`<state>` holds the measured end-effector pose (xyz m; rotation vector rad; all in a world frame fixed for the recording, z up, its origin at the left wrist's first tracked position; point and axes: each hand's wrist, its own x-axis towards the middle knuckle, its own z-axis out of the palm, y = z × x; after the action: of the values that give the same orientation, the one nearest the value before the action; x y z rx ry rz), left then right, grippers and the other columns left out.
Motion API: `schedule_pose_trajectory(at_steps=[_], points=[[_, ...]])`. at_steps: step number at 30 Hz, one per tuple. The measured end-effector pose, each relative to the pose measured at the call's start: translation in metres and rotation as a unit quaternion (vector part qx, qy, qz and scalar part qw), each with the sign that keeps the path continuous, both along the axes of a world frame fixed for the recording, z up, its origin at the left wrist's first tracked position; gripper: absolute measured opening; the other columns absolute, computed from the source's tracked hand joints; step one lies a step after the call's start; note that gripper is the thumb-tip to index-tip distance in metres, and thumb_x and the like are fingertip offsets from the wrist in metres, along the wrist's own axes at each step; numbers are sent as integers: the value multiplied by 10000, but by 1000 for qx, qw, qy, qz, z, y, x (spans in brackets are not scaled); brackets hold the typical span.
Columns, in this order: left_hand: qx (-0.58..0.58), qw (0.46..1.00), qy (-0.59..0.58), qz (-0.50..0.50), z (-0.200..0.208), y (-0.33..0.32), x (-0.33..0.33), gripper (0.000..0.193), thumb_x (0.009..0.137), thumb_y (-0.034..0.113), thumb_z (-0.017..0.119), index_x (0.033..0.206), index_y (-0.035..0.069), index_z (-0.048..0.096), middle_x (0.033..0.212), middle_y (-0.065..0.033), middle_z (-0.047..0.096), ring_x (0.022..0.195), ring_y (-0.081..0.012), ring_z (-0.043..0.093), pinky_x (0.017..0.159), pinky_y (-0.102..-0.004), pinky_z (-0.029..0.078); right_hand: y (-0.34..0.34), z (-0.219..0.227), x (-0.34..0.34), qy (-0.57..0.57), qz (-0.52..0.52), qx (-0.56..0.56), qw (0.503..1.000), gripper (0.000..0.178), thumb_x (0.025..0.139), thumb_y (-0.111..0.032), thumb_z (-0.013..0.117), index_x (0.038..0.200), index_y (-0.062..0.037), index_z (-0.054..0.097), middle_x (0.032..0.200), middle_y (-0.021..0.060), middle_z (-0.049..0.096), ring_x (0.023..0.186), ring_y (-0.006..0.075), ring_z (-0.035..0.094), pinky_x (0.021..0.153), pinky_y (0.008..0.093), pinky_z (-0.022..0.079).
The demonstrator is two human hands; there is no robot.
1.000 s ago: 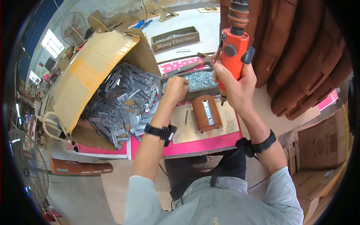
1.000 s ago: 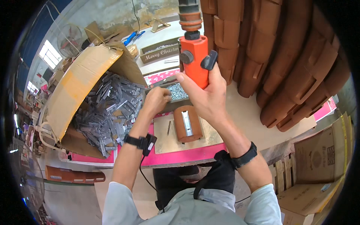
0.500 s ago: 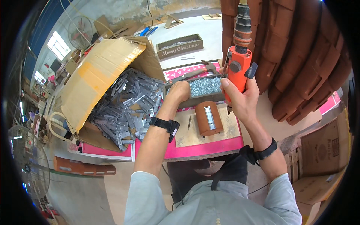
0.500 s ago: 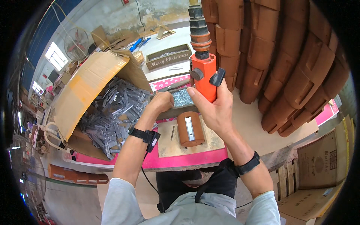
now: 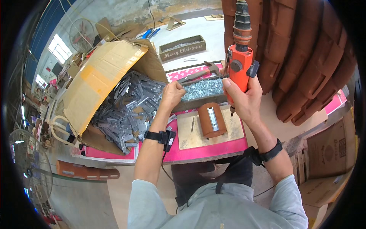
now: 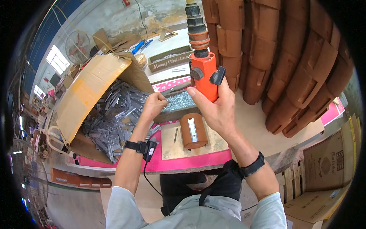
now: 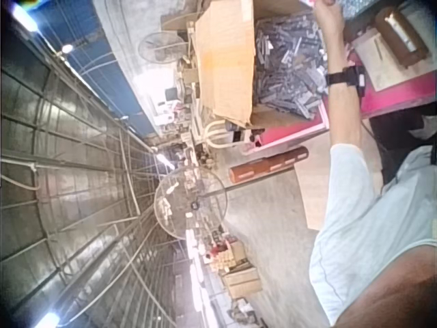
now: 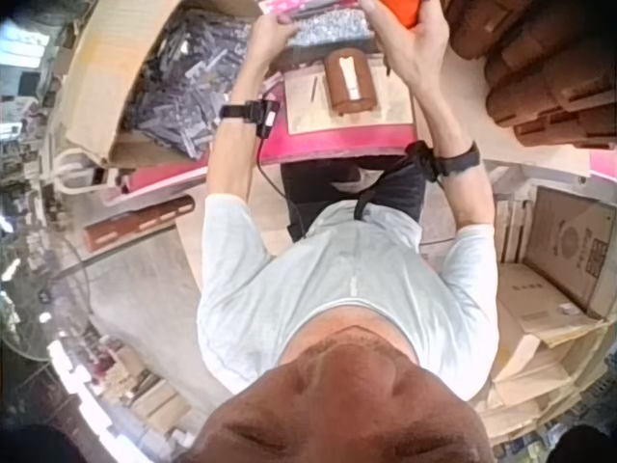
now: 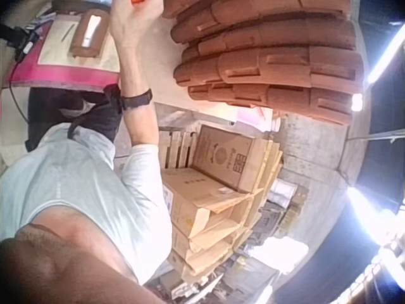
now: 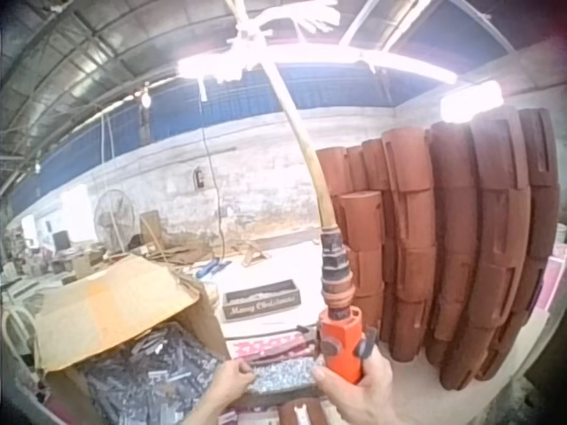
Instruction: Attaching metal brackets to cylindrical wood components using a power screwdriver in a workshop setting.
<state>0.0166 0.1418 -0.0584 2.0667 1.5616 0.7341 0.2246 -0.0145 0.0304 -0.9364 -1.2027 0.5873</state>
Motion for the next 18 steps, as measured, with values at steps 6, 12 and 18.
schedule_pose_trajectory(at_steps=[6,12,18], points=[[-125,940,-299,-106,11,-55,-4,247,780,2,635,1027,-8,646,865,-63,675,807,-124,636,732,-239,494,2,2,-8,3,0,14,1000,363,841,-128,711,1120,7,521,940,44,609,809,75,555,706,247,481],[-176,889,-395,-150,9,-126,7,248,839,-65,600,1083,-43,633,956,-51,641,925,-123,627,822,-243,499,4,8,-24,12,37,27,999,363,839,-151,718,1099,12,526,930,45,604,795,76,551,687,248,478],[-110,898,-403,-138,-9,-156,19,223,845,-76,612,1066,-52,624,1040,-73,624,929,-130,630,833,-243,500,5,6,-33,-16,17,30,999,383,819,-208,743,1054,3,526,849,47,604,747,90,561,643,260,474]])
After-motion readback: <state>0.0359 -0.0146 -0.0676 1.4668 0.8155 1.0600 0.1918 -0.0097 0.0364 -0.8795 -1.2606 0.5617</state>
